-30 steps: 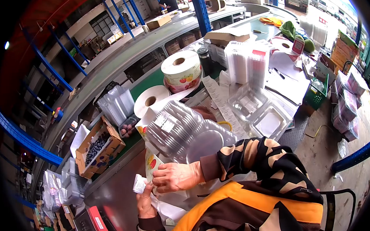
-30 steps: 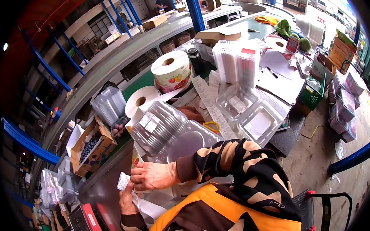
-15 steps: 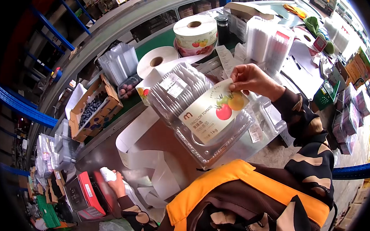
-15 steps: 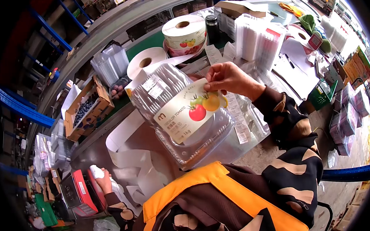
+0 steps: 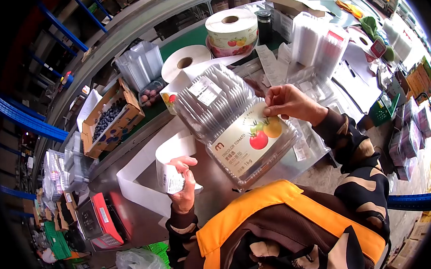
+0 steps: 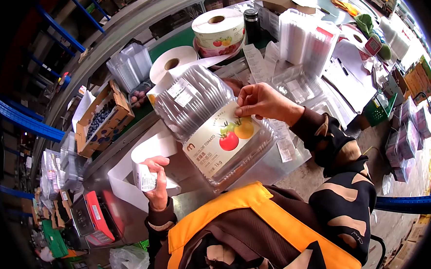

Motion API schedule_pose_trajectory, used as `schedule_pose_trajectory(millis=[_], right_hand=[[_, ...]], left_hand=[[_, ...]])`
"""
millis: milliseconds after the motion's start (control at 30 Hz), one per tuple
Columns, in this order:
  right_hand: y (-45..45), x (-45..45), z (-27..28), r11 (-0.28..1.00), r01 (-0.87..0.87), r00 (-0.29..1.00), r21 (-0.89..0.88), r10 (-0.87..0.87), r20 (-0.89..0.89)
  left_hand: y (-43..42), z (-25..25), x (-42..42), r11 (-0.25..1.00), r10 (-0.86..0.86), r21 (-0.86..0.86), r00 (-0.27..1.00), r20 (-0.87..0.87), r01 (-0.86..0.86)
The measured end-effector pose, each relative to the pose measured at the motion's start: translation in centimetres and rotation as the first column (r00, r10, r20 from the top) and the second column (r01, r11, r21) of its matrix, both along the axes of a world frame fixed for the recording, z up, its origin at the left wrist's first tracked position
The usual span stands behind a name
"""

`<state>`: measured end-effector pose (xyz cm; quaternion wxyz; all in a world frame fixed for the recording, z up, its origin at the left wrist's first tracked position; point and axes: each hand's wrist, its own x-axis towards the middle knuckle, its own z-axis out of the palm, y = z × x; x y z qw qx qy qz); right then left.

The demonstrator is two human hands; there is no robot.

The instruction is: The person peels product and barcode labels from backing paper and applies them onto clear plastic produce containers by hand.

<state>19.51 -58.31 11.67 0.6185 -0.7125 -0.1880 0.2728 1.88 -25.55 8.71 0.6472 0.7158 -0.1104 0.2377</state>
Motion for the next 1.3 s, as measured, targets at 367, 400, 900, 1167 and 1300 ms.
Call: schedule_pose_trajectory(millis=[367, 400, 900, 1167, 1300], right_hand=[[1.3, -2.1, 0.0, 0.942, 0.194, 0.886, -0.274, -0.048, 0.462], [1.3, -2.2, 0.1, 0.937, 0.202, 0.872, -0.284, -0.041, 0.487], [-1.9, -1.5, 0.2, 0.68, 0.699, 0.326, -0.22, -0.029, 0.945], [5.8, -11.1, 4.3, 0.743, -0.263, 0.317, -0.615, 0.669, 0.672], [1.2, -6.8, -0.7, 0.752, -0.097, 0.348, -0.652, 0.64, 0.686]], left_hand=[[-3.0, -0.3, 1.2, 0.937, -0.181, 0.309, 0.983, 0.036, 0.162], [-3.2, 0.0, 1.4, 0.917, -0.18, 0.37, 0.983, 0.046, 0.15], [-3.5, -2.8, 0.1, 0.9, -0.273, 0.369, 0.959, 0.069, 0.23], [-5.3, -1.7, -0.8, 0.976, -0.218, -0.004, 0.976, -0.032, 0.218], [-4.3, -0.9, -2.5, 0.955, -0.269, -0.146, 0.96, -0.073, 0.257]])
